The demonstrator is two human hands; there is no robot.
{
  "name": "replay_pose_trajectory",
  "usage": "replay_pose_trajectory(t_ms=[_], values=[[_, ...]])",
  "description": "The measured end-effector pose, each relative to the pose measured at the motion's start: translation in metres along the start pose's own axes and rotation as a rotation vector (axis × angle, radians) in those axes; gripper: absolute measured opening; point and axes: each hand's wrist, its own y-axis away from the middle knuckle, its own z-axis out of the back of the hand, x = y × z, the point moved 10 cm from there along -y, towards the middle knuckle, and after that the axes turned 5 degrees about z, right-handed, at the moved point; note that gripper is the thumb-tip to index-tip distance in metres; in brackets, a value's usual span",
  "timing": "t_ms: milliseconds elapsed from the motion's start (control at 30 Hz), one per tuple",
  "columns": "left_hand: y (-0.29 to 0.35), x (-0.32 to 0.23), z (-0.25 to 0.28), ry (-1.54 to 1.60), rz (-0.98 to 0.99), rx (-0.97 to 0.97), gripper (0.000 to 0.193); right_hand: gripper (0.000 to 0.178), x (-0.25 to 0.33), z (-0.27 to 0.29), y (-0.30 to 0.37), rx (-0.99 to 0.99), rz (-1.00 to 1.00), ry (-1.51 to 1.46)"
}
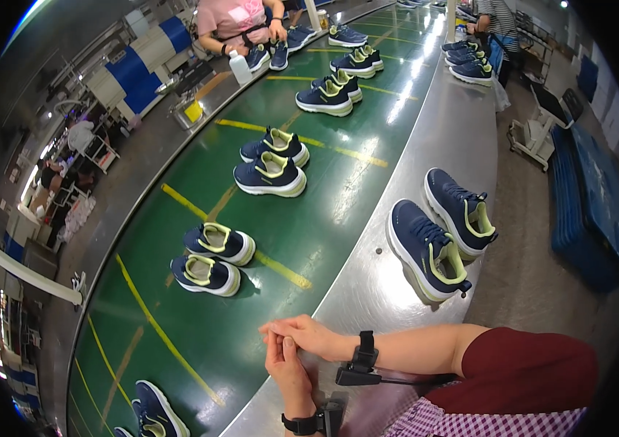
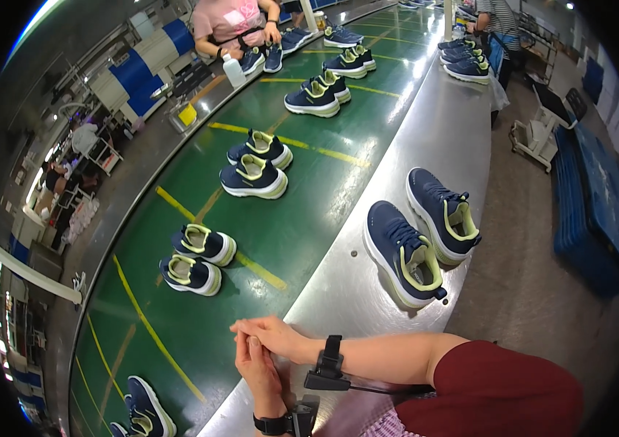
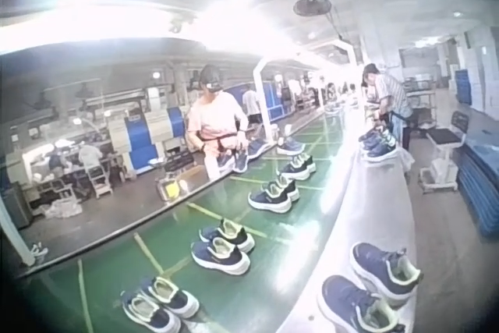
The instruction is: Inspecting and arranging sneakers on a conveyor belt in a shoe manufacturing facility.
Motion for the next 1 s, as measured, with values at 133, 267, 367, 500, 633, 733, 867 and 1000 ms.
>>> replay_pose_trajectory(t_ms=[133,267,367,500,633,733,867,1000], values=[[-0.0007,-0.0002,0.0015,0.029,-0.007,0.011,0.042,0.042,-0.0001,-0.0024,-0.0013,0.005,0.017,0.002],[-0.0006,-0.0027,-0.0024,0.030,-0.009,0.028,0.042,0.043,-0.0022,-0.0019,-0.0007,-0.007,0.010,-0.028],[-0.0011,-0.0021,-0.0015,0.065,-0.005,0.015,0.043,0.043,-0.0028,-0.0011,-0.0014,-0.013,0.016,-0.039],[-0.0017,-0.0024,-0.0007,0.072,-0.015,0.024,0.041,0.043,-0.0053,-0.0020,-0.0040,0.000,0.017,-0.034],[-0.0022,-0.0012,-0.0004,0.045,0.003,0.014,0.040,0.043,-0.0053,-0.0008,-0.0046,0.000,0.022,-0.028],[-0.0016,-0.0014,0.0011,0.052,-0.002,0.011,0.040,0.043,-0.0041,-0.0020,-0.0027,-0.015,0.006,-0.028],[-0.0015,-0.0026,0.0002,0.059,-0.019,0.030,0.040,0.043,-0.0016,-0.0028,-0.0017,-0.014,0.014,-0.032],[0.0001,-0.0050,-0.0014,0.073,-0.021,0.022,0.038,0.043,-0.0020,-0.0023,-0.0016,-0.019,0.013,-0.043]])
